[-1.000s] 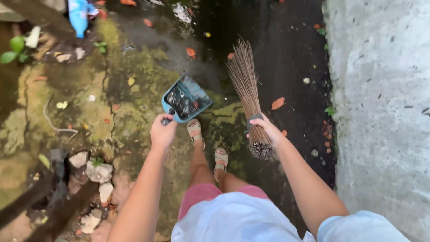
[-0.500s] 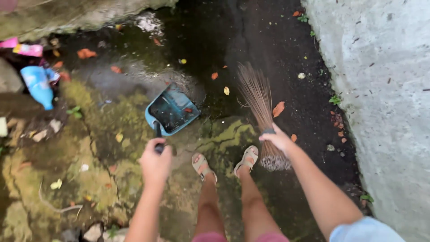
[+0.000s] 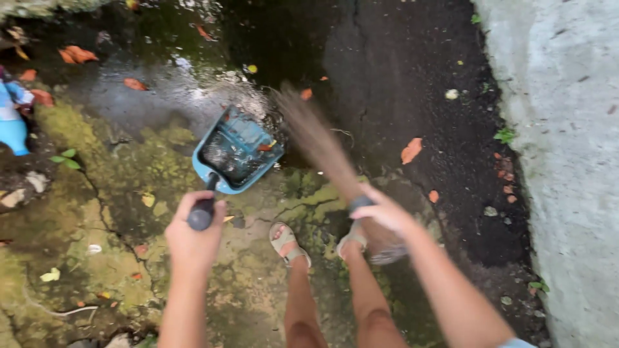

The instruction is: Sweeping trash and debris into a dustpan in an outdoor area.

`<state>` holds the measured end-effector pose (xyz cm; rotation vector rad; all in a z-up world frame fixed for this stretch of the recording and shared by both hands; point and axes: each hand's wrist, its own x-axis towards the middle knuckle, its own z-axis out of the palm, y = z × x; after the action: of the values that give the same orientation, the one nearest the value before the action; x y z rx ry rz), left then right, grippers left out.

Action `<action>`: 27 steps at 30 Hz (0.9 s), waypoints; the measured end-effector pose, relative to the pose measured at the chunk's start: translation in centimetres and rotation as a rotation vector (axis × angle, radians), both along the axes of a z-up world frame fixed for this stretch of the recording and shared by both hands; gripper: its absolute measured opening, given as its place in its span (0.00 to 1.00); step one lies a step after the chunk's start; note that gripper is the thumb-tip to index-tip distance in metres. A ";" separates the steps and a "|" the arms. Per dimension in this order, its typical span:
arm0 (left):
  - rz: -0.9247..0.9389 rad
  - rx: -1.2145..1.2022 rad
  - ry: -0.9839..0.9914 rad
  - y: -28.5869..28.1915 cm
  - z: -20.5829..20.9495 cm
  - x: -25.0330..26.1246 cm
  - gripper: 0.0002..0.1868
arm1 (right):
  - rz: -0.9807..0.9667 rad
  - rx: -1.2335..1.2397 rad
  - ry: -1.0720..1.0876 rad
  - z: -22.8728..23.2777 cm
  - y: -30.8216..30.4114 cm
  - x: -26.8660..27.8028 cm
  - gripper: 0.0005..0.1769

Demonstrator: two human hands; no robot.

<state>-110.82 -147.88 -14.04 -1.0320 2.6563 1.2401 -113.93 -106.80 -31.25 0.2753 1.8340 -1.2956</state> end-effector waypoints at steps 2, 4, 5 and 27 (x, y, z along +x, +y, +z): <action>-0.060 -0.013 0.027 -0.1 -0.8 -0.6 0.14 | -0.012 0.079 0.074 0.0 -0.4 -3.4 0.61; -0.121 -0.018 0.050 0.3 -1.3 -1.0 0.14 | -0.024 0.165 0.143 -0.6 -2.0 -6.2 0.63; -0.117 -0.012 0.020 0.5 -1.2 -1.4 0.13 | 0.050 0.352 0.070 -1.3 -3.7 -7.6 0.63; -0.359 0.100 0.104 7.1 0.9 -6.4 0.11 | -0.049 0.438 -0.085 -4.2 -3.0 7.5 0.61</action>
<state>-117.19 -140.82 -13.13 -0.4597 2.6605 1.3569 -106.46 -109.77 -35.41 0.6035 2.0331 -0.8861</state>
